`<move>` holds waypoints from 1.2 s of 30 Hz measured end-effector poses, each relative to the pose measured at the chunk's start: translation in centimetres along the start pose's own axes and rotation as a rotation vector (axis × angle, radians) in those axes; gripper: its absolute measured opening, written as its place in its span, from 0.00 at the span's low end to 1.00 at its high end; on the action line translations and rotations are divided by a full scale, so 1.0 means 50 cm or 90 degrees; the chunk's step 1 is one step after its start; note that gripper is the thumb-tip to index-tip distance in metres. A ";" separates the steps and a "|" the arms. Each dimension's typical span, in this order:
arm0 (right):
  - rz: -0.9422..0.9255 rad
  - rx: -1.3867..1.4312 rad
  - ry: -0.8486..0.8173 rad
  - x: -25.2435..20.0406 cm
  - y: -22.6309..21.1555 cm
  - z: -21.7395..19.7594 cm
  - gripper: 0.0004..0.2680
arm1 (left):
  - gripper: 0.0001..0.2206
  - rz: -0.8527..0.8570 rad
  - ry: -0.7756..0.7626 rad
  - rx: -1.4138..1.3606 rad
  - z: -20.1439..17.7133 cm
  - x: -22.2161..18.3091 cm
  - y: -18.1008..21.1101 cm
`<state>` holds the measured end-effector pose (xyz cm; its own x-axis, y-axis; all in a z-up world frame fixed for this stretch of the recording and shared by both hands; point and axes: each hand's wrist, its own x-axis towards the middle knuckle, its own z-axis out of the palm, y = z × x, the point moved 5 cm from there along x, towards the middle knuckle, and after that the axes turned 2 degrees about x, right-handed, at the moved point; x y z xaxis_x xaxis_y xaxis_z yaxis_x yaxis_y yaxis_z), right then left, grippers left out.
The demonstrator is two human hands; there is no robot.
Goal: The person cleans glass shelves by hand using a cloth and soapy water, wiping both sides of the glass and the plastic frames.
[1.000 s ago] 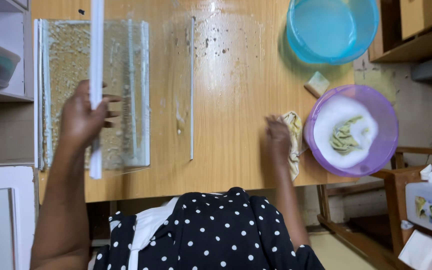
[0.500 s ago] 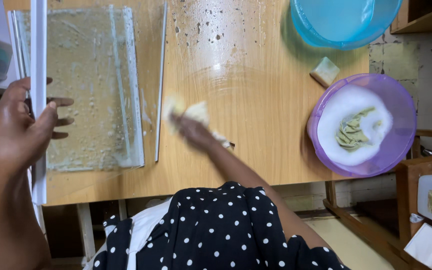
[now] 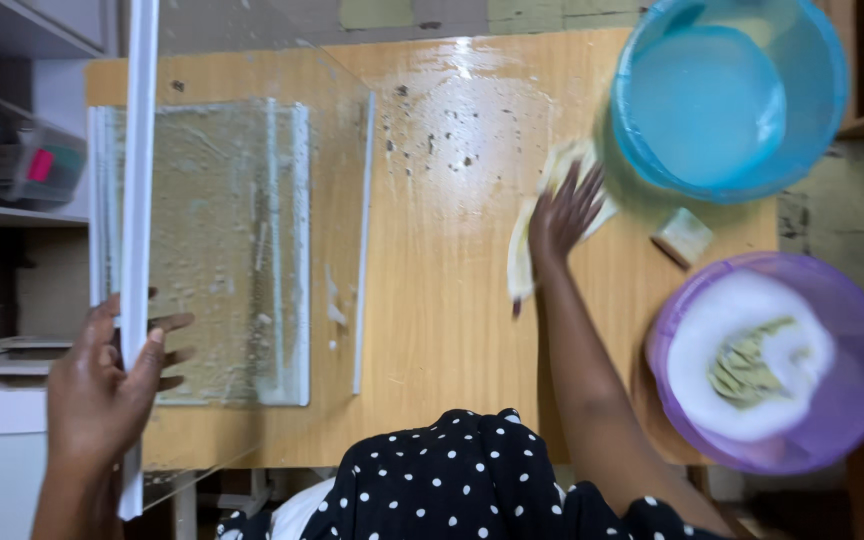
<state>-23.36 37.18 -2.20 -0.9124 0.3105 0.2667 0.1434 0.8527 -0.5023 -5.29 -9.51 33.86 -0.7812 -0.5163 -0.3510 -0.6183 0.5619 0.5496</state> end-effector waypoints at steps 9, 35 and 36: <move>0.566 0.705 -0.211 0.160 -0.415 0.000 0.19 | 0.19 -0.018 -0.001 -0.168 0.008 -0.001 -0.074; 0.025 0.039 -0.209 -0.255 -0.067 -0.058 0.19 | 0.20 0.041 -0.244 -0.251 0.584 0.151 -0.270; 0.018 0.033 -0.210 -0.264 -0.099 -0.060 0.19 | 0.20 0.038 -0.244 -0.260 0.591 0.148 -0.271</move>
<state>-10.88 30.15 -0.77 -0.9844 0.1742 -0.0241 0.1586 0.8202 -0.5497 -5.26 -1.86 1.39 -0.8369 -0.1767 -0.5181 -0.5473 0.2481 0.7993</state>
